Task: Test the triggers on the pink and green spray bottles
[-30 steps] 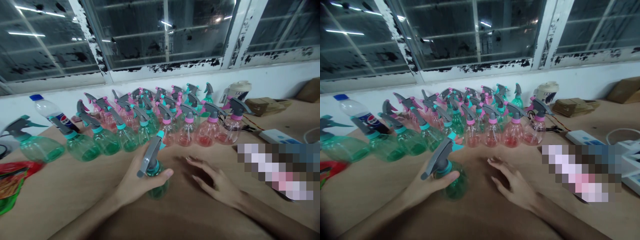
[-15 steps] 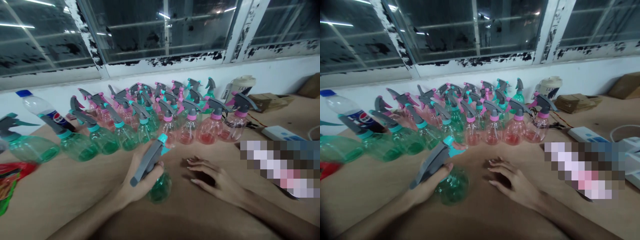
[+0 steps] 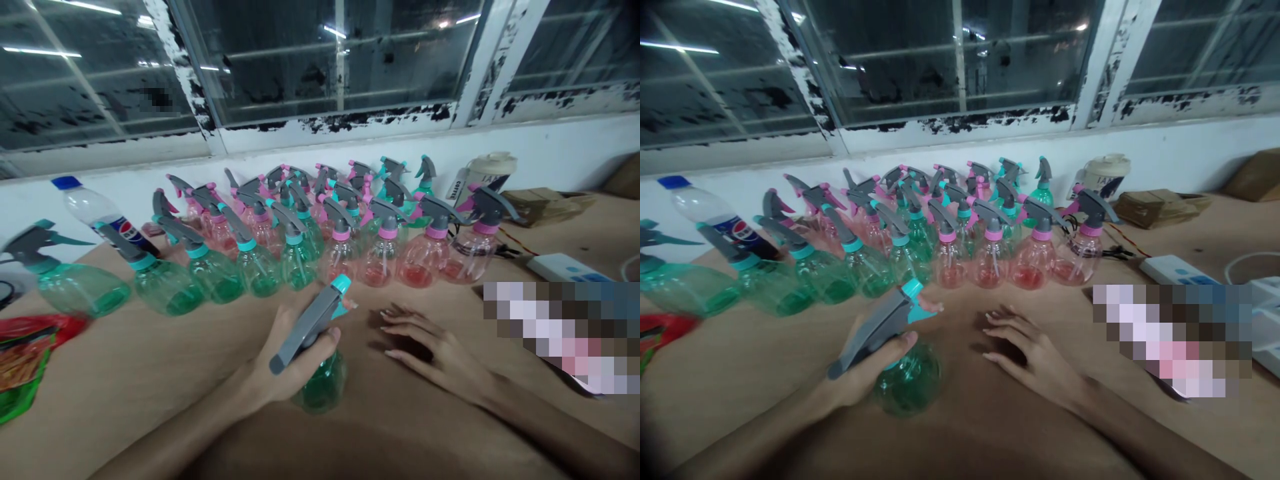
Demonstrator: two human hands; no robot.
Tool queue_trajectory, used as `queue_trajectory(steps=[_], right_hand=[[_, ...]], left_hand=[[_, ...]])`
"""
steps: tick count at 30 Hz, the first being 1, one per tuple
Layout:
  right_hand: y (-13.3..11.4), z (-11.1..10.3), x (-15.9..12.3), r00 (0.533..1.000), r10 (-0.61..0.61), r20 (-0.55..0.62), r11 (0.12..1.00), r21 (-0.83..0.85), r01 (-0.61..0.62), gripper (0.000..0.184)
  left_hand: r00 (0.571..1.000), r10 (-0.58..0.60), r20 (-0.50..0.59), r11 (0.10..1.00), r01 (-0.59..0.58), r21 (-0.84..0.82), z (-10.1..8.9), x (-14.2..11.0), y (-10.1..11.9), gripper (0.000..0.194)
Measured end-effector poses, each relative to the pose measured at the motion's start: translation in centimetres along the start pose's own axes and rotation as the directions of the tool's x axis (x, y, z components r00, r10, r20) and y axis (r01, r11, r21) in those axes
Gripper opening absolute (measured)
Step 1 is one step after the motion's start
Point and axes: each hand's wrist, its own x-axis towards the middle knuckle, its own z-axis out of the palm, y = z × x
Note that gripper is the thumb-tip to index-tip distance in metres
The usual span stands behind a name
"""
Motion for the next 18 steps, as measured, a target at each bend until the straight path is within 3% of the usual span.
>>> queue_trajectory(steps=[6, 13, 18], right_hand=[[0.8, -0.2, -0.1, 1.0, -0.028, 0.007, 0.995, -0.094, 0.029, 0.032], [1.6, -0.3, -0.2, 0.998, -0.027, -0.054, 0.99, -0.143, 0.019, 0.031], [2.0, -0.5, -0.1, 0.998, -0.007, -0.054, 0.985, -0.175, -0.003, 0.032]], left_hand=[[1.0, -0.013, -0.01, 1.0, 0.013, -0.014, 0.3, 0.1, 0.0, 0.03], [0.999, -0.032, -0.041, 0.999, 0.032, 0.008, 0.3, -0.1, -0.1, 0.013], [0.999, -0.052, 0.007, 0.998, 0.053, -0.038, 0.3, -0.1, 0.0, 0.026]])
